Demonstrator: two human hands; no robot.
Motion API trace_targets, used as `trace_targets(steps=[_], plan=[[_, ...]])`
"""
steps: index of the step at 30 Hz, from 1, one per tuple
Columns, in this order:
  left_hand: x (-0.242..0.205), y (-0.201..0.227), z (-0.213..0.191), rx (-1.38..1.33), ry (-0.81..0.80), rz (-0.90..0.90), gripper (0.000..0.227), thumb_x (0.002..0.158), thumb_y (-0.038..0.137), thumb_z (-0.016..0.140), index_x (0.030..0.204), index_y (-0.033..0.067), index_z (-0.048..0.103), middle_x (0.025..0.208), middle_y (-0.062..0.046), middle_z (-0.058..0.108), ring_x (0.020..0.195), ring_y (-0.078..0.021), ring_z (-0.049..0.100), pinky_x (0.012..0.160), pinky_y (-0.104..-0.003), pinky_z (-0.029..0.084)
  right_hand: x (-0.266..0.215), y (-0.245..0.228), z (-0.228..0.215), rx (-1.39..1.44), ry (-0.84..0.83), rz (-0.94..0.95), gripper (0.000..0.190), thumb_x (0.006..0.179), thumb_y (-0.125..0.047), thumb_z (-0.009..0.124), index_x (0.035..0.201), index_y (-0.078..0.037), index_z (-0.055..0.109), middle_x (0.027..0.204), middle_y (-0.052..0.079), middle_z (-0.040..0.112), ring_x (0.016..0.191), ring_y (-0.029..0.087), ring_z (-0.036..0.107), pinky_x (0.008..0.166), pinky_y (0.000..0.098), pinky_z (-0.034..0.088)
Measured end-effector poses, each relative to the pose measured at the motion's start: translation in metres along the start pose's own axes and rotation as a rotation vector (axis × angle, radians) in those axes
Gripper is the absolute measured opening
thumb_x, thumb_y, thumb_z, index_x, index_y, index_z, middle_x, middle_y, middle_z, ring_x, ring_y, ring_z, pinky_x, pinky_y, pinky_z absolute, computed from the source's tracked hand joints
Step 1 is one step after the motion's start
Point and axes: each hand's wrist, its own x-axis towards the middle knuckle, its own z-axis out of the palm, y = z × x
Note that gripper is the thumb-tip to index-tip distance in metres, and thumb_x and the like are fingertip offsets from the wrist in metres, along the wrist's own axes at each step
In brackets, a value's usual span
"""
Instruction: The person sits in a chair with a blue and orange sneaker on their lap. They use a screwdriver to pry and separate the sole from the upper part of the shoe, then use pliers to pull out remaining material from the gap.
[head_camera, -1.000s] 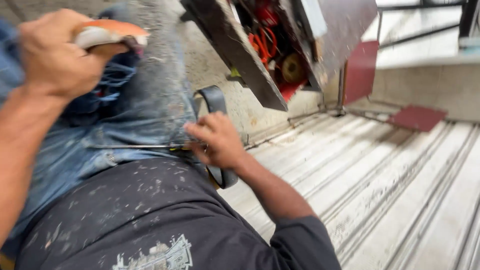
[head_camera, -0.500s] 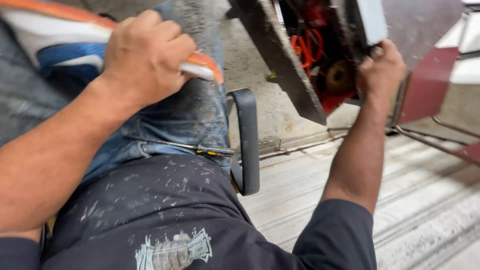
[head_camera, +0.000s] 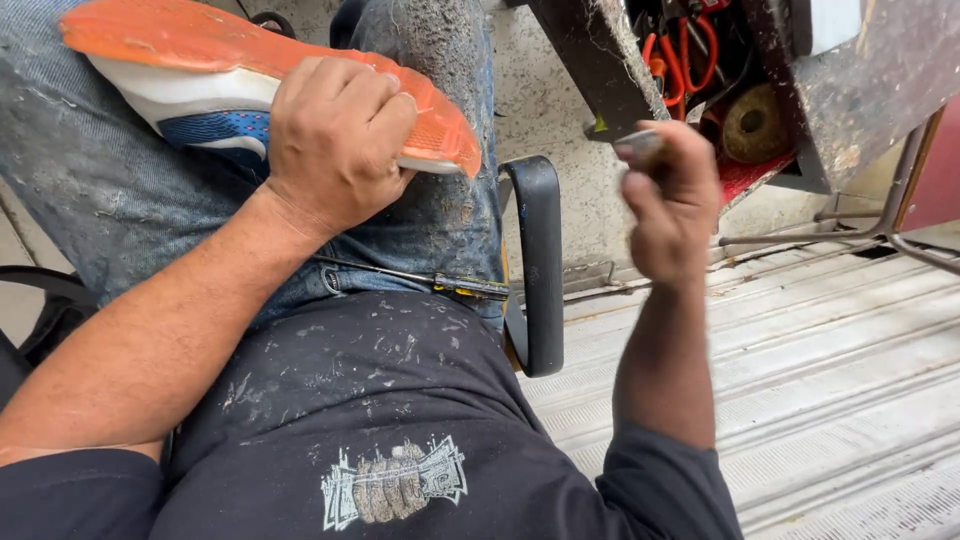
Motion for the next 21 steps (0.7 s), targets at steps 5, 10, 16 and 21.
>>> trace_targets(steps=[5, 10, 16, 21], plan=[[0.002, 0.000, -0.003, -0.007, 0.053, -0.006, 0.025, 0.100, 0.020, 0.066, 0.080, 0.0099, 0.056, 0.086, -0.004, 0.064, 0.073, -0.0269, 0.055, 0.065, -0.039, 0.044, 0.026, -0.005, 0.060, -0.531, -0.501, 0.001, 0.045, 0.111, -0.041, 0.049, 0.151, -0.021, 0.042, 0.107, 0.008, 0.051, 0.094, 0.021, 0.053, 0.079, 0.0404, 0.051], [0.000, -0.002, -0.001, -0.010, 0.044, -0.010, 0.025, 0.099, 0.024, 0.069, 0.082, 0.0105, 0.057, 0.085, -0.003, 0.064, 0.072, -0.0267, 0.055, 0.065, -0.039, 0.044, 0.032, -0.003, 0.070, -0.461, -0.513, -0.093, 0.032, 0.111, -0.018, 0.050, 0.142, -0.010, 0.053, 0.109, 0.011, 0.056, 0.094, 0.029, 0.059, 0.083, 0.0416, 0.049], [-0.006, -0.016, 0.006, -0.134, 0.037, -0.012, 0.047, 0.111, 0.047, 0.062, 0.084, 0.0083, 0.060, 0.086, -0.004, 0.066, 0.072, -0.0279, 0.055, 0.061, -0.040, 0.043, 0.039, -0.015, 0.069, -0.412, -0.529, -0.083, 0.021, 0.108, -0.015, 0.048, 0.124, -0.007, 0.060, 0.106, 0.009, 0.065, 0.091, 0.028, 0.063, 0.080, 0.0404, 0.048], [-0.013, -0.020, 0.004, -0.208, 0.066, -0.037, 0.042, 0.111, 0.038, 0.062, 0.086, 0.0047, 0.062, 0.089, -0.008, 0.069, 0.073, -0.0293, 0.057, 0.060, -0.040, 0.044, 0.040, -0.031, 0.078, -0.579, -0.594, -0.149, 0.021, 0.104, -0.013, 0.049, 0.118, -0.010, 0.063, 0.097, 0.007, 0.057, 0.081, 0.026, 0.057, 0.065, 0.0424, 0.045]])
